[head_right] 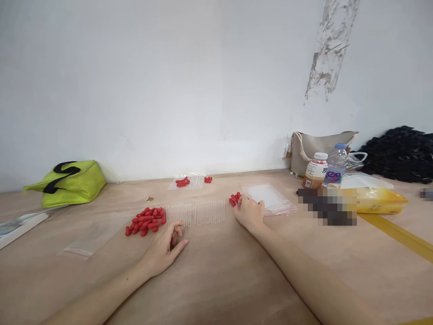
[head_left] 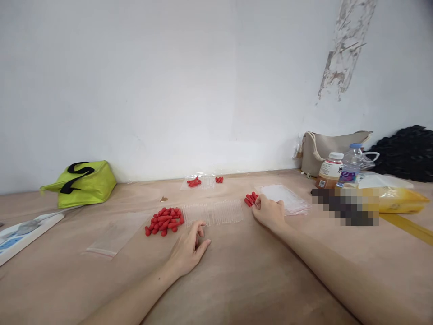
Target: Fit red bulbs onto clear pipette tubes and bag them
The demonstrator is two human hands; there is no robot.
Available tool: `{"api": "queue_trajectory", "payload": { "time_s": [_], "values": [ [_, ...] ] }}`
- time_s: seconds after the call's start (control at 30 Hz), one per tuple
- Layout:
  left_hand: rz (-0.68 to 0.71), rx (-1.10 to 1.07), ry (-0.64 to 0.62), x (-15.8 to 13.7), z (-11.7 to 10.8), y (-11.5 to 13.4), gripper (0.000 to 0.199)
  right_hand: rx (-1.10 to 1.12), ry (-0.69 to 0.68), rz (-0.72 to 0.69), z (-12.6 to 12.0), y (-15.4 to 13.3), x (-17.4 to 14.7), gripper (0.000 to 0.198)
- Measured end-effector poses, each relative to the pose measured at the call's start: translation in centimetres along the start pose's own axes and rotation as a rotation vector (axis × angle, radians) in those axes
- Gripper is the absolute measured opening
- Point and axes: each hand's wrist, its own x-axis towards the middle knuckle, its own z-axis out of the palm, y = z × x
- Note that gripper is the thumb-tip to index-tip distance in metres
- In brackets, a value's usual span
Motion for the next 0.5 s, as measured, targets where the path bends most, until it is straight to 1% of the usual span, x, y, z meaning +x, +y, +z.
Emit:
{"api": "queue_trajectory", "payload": {
  "time_s": [0.13, 0.33, 0.5],
  "values": [
    [-0.002, 0.008, -0.007, 0.01, -0.01, 0.00, 0.031, -0.065, -0.017, -0.017, -0.15, -0.17, 0.02, 0.022],
    [-0.010, 0.011, -0.016, 0.03, -0.04, 0.00, 0.031, -0.139, -0.103, -0.020, -0.04, -0.29, 0.17, 0.033],
    [0.001, 0.011, -0.021, 0.05, -0.12, 0.05, 0.031, -0.174, -0.107, -0.041, -0.33, -0.45, 0.06, 0.038]
  ]
}}
